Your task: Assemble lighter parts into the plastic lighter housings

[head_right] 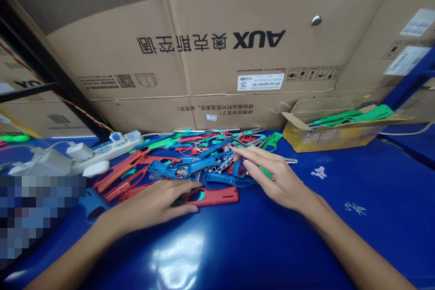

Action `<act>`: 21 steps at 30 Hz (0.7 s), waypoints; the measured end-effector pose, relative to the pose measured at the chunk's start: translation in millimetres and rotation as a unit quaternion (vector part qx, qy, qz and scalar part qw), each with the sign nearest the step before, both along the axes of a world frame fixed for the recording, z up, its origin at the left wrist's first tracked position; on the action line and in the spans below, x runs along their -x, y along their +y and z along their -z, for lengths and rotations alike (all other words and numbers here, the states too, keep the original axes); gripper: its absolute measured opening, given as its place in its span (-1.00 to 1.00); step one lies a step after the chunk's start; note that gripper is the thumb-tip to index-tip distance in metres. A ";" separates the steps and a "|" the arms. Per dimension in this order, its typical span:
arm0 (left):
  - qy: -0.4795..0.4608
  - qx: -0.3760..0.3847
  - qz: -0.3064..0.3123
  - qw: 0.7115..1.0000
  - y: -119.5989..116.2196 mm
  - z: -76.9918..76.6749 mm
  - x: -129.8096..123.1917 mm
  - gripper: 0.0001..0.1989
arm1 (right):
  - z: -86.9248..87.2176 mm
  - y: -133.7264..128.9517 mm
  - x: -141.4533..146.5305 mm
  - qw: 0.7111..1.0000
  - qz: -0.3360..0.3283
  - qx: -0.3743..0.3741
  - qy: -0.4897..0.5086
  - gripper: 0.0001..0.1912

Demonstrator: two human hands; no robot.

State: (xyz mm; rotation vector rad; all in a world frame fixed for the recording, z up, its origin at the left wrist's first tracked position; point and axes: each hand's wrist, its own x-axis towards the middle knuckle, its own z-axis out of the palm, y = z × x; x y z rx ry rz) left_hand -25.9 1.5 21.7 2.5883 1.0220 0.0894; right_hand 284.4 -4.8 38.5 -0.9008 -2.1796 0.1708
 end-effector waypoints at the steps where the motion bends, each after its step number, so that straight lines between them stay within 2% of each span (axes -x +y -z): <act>1: 0.000 -0.001 0.001 1.000 0.0 0.0 0.0 -0.53 | -0.1 -0.3 -0.1 1.000 -0.003 0.002 -0.002 -0.61; 9: -0.007 0.002 0.002 1.000 -0.1 -1.2 0.1 -0.53 | -4.5 1.0 0.8 0.999 -0.030 0.022 0.023 -0.77; 17: -0.016 0.003 0.005 1.000 -0.2 -0.4 0.8 -0.53 | -3.4 -0.7 1.6 0.999 -0.024 0.045 0.000 -0.59; 21: -0.015 0.003 0.004 1.000 -0.2 -0.7 0.5 -0.54 | -6.1 -0.1 0.8 0.997 -0.054 0.046 0.027 -0.69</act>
